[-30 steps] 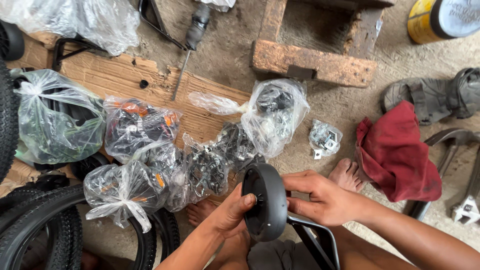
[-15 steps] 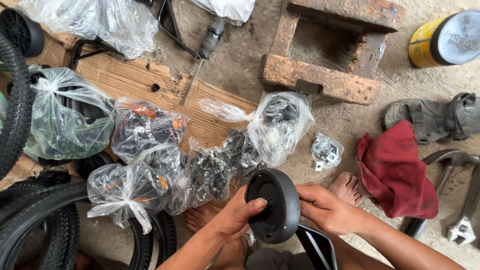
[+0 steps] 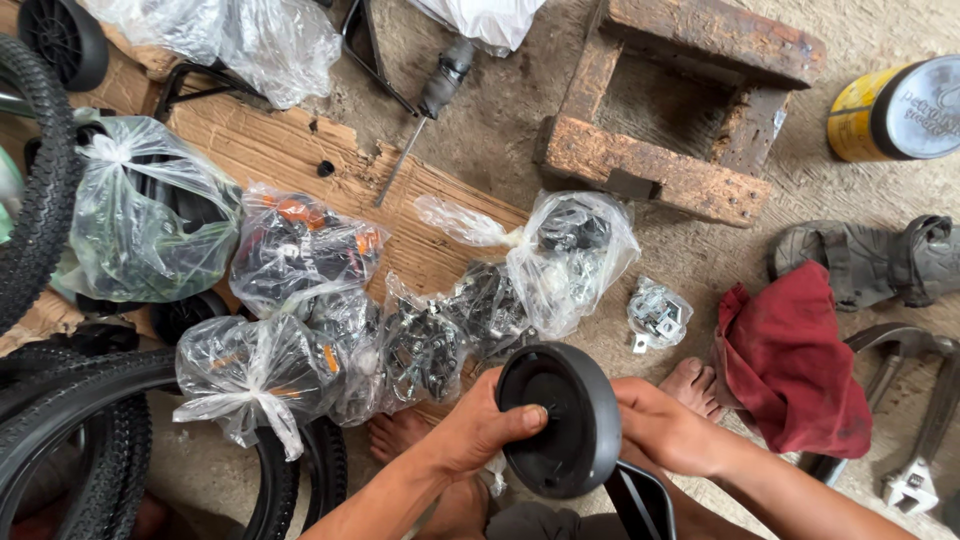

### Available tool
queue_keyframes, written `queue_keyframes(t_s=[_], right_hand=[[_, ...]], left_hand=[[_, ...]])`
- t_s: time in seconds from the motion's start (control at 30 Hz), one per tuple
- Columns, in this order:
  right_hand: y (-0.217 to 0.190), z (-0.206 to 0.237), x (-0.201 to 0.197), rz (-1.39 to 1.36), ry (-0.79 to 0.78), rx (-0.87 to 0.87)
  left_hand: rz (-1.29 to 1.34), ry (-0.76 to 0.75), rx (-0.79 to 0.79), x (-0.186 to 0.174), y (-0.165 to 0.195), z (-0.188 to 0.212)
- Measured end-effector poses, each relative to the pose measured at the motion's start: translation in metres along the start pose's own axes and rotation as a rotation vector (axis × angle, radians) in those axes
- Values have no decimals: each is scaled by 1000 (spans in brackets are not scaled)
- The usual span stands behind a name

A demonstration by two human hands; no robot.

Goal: The person unpacks a small plastic bag of hardware and attaches a black rubber reflector to a metal bracket using a bolt and nut. They then reach into a green toolbox and select a wrench.

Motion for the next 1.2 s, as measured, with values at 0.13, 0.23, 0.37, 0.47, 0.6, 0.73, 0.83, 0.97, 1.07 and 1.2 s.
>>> queue_keyframes(t_s=[0.13, 0.23, 0.37, 0.47, 0.6, 0.73, 0.83, 0.97, 1.07, 1.2], right_hand=[[-40, 4, 4, 454, 93, -256], [-64, 5, 10, 596, 127, -404], [-78, 2, 7, 731, 108, -503], [-73, 0, 5, 559, 68, -526], [-36, 1, 6, 254, 26, -285], [5, -2, 5, 21, 12, -132], [17, -7, 5, -156, -19, -74], [-8, -1, 0, 186, 24, -209], [-32, 10, 11, 156, -212, -150], [-51, 6, 28, 55, -208, -10]], left_hand=[[176, 27, -29, -1, -4, -2], [336, -7, -87, 2, -9, -1], [400, -25, -118, 6, -11, -2], [388, -41, -107, 9, -11, 0], [373, -59, -106, 10, -13, 5], [353, -71, -79, 9, -13, 5], [368, -56, -81, 9, -13, 3], [452, -53, -70, 3, -13, 4], [504, -76, -84, -2, -10, 5], [416, -209, -90, 5, 3, -2]])
Point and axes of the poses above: each hand's wrist, its own z-axis away from the middle knuckle, its own x-axis out of the palm, y = z × x, the point moved 4 cm from there along -z, towards the middle knuckle, and after that the axes turned 13 degrees about z, right-handed, at the moved point
